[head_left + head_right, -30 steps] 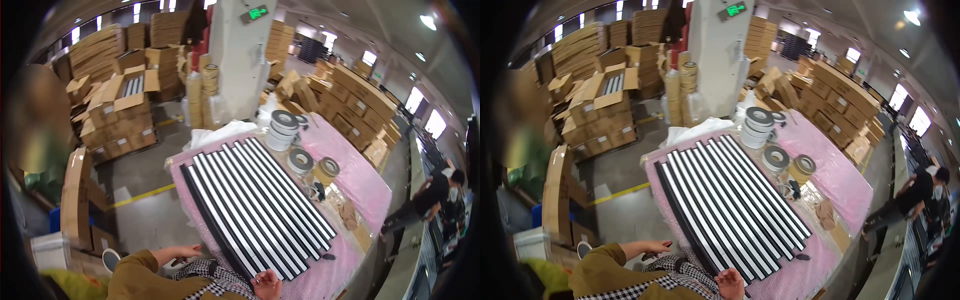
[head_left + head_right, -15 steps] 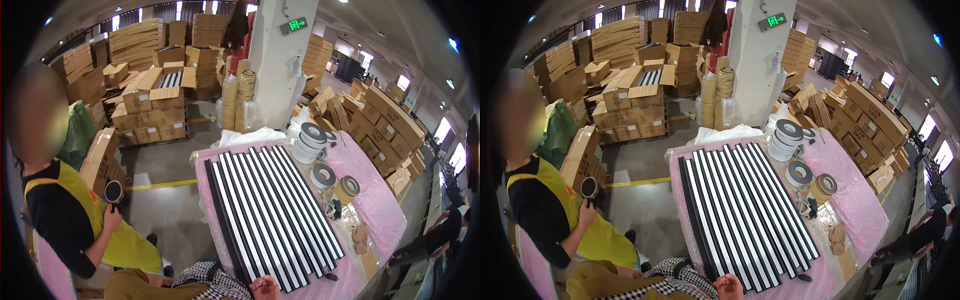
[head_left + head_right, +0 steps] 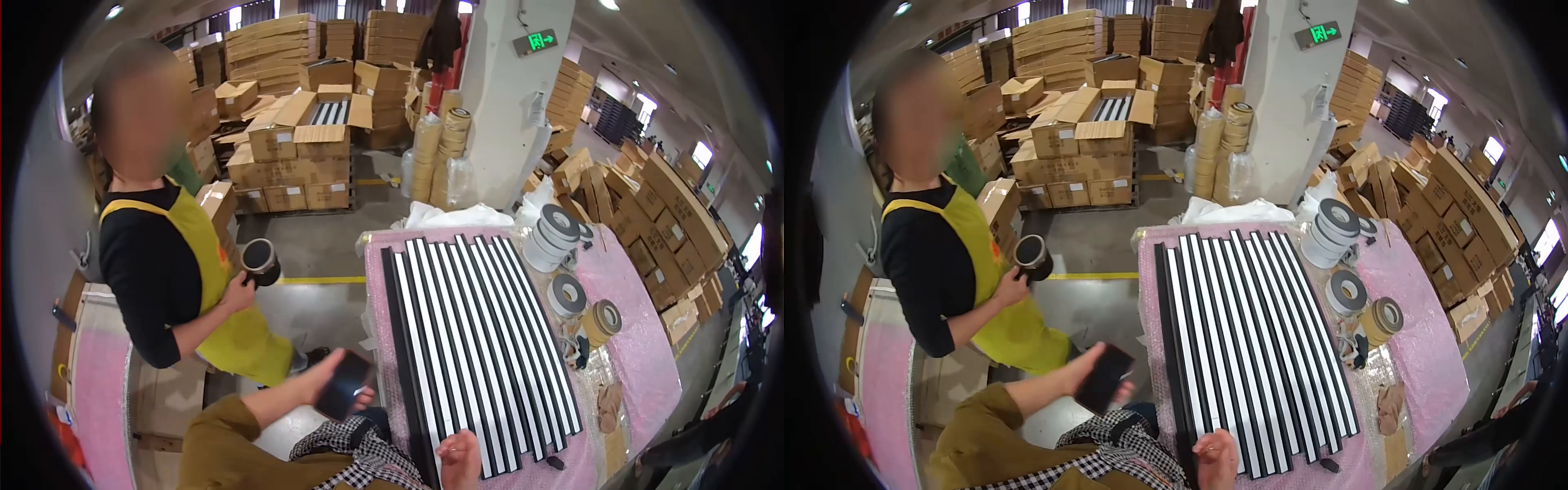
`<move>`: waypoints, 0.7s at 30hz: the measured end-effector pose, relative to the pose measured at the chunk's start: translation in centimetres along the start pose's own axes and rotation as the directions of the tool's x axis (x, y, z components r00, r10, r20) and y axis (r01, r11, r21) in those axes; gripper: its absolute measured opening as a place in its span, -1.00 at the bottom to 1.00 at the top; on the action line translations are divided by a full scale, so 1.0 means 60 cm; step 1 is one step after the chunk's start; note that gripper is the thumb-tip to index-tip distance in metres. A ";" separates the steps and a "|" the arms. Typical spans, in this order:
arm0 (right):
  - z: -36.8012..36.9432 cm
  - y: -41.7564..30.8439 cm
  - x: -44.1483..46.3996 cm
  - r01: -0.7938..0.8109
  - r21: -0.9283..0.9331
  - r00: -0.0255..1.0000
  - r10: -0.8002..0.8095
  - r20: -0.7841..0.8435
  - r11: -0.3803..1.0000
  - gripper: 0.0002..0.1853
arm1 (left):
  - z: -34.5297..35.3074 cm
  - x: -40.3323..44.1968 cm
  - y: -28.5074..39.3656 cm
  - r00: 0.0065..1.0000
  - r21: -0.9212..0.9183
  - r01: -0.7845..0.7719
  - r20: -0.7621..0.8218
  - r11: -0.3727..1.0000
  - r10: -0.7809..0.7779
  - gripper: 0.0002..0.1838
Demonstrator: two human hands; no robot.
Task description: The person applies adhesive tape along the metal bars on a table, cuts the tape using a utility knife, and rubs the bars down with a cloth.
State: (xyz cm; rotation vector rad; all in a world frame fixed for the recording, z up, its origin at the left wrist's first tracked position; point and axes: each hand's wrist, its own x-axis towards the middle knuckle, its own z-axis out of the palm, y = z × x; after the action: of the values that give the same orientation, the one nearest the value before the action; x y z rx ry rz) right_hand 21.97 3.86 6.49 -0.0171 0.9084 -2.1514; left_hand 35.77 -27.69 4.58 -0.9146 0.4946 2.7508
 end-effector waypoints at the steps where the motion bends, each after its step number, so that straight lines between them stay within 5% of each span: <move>1: 0.004 -0.005 0.014 0.073 0.017 0.997 -0.073 -0.010 0.997 -0.56 | 0.051 0.012 -0.004 0.980 -0.027 0.017 0.198 0.999 -0.012 -0.05; 3: 0.029 -0.019 0.041 0.143 0.042 0.990 -0.143 -0.008 0.989 -0.51 | 0.128 0.046 -0.032 0.904 -0.012 0.106 0.419 0.994 -0.091 -0.21; 5: 0.076 -0.046 0.053 0.357 -0.160 0.934 -0.352 0.058 0.920 -0.48 | 0.183 0.081 -0.072 0.802 -0.009 0.139 0.588 0.990 -0.107 -0.15; 7: 0.079 -0.056 0.060 0.359 -0.195 0.932 -0.361 0.029 0.913 -0.49 | 0.235 0.086 -0.096 0.691 0.011 0.246 0.700 0.969 -0.183 -0.17; 9: 0.065 -0.063 0.067 0.350 -0.284 0.924 -0.380 -0.054 0.893 -0.50 | 0.270 0.077 -0.108 0.670 0.010 0.267 0.717 0.964 -0.193 -0.19; 12: -0.016 -0.051 0.092 0.354 -0.413 0.929 -0.366 0.054 0.839 -0.53 | 0.265 0.082 -0.110 0.653 0.015 0.281 0.730 0.960 -0.202 -0.24; 18: 0.103 -0.057 0.063 0.330 -0.446 0.942 -0.318 0.104 0.832 -0.63 | 0.257 0.057 -0.091 0.670 -0.006 0.210 0.729 0.978 -0.140 -0.30; 21: 0.102 -0.025 0.109 0.568 -0.567 0.781 -0.608 0.145 0.596 -0.69 | 0.240 0.058 -0.085 0.656 0.006 0.180 0.745 0.984 -0.125 -0.34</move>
State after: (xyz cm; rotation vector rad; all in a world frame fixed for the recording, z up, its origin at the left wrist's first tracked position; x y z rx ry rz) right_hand 18.25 -3.53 10.21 -0.6575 1.7858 -2.3533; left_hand 26.72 -17.34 12.02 0.2192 0.1486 2.6712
